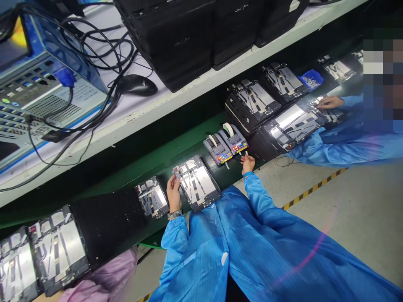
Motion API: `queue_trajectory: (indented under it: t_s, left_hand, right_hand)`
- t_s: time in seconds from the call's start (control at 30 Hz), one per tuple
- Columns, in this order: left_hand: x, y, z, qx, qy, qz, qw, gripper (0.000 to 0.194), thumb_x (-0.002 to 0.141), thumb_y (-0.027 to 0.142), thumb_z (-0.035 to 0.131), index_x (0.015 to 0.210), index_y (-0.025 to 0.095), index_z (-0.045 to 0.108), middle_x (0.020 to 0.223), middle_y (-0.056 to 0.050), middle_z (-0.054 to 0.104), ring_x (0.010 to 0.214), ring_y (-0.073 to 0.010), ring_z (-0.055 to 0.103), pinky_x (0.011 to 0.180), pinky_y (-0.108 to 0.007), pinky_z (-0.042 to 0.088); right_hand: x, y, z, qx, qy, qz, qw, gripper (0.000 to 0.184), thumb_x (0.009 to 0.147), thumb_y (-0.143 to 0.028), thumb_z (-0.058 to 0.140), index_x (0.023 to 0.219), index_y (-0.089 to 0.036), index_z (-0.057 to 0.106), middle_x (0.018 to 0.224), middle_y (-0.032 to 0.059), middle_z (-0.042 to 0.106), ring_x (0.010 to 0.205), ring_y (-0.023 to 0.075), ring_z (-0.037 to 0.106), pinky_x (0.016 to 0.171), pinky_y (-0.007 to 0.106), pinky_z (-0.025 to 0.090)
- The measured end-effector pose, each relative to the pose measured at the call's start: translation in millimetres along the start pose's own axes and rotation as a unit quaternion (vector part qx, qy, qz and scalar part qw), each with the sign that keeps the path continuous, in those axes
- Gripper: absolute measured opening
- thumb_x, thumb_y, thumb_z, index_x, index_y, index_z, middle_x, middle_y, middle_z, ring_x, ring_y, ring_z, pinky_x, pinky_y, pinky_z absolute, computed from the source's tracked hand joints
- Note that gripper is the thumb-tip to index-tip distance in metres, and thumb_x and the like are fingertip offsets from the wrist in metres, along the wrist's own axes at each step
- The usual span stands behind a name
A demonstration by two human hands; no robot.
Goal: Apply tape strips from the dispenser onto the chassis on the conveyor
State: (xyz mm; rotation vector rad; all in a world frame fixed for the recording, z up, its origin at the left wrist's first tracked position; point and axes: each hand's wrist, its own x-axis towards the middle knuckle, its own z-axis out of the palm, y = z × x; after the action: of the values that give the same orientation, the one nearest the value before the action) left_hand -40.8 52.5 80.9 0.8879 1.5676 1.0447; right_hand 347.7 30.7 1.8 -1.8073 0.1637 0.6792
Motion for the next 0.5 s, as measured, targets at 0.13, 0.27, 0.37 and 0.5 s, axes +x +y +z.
queue_trajectory:
  t_s: [0.13, 0.27, 0.37, 0.5]
  left_hand:
    - [-1, 3, 2.9, 0.004, 0.007, -0.002, 1.0, 0.046, 0.084, 0.044, 0.072, 0.124, 0.023, 0.063, 0.133, -0.009, 0.066, 0.127, -0.0241, 0.062, 0.113, -0.043, 0.046]
    - [4, 7, 0.3, 0.007, 0.008, -0.004, 1.0, 0.042, 0.086, 0.038, 0.07, 0.125, 0.023, 0.062, 0.135, -0.01, 0.064, 0.126, -0.0239, 0.062, 0.113, -0.044, 0.046]
    - [6, 15, -2.7, 0.067, 0.043, 0.019, 0.997, 0.042, 0.087, 0.037, 0.068, 0.124, 0.021, 0.06, 0.13, -0.011, 0.064, 0.125, -0.0252, 0.061, 0.112, -0.047, 0.045]
    - [-1, 41, 12.5, 0.25, 0.102, 0.174, 0.947, 0.044, 0.089, 0.036, 0.065, 0.128, 0.019, 0.057, 0.137, -0.014, 0.057, 0.135, -0.0285, 0.051, 0.119, -0.05, 0.036]
  right_hand:
    - [1, -1, 9, 0.057, 0.009, 0.028, 0.998, 0.036, 0.074, -0.023, 0.073, 0.088, -0.024, 0.04, 0.075, -0.0044, 0.065, 0.072, 0.0136, 0.07, 0.064, 0.024, 0.058]
    - [2, -6, 21, 0.055, 0.018, 0.03, 0.998, 0.038, 0.071, -0.017, 0.073, 0.084, -0.025, 0.038, 0.068, -0.0065, 0.059, 0.063, 0.0131, 0.064, 0.06, 0.026, 0.058]
    - [-1, -10, 22, 0.043, 0.027, 0.018, 0.999, 0.038, 0.07, -0.019, 0.073, 0.085, -0.025, 0.038, 0.068, -0.0062, 0.058, 0.06, 0.0137, 0.062, 0.058, 0.026, 0.056]
    - [-14, -10, 10, 0.024, 0.054, -0.006, 0.998, 0.03, 0.077, -0.021, 0.067, 0.097, -0.024, 0.044, 0.081, -0.0031, 0.063, 0.068, 0.0141, 0.065, 0.063, 0.026, 0.057]
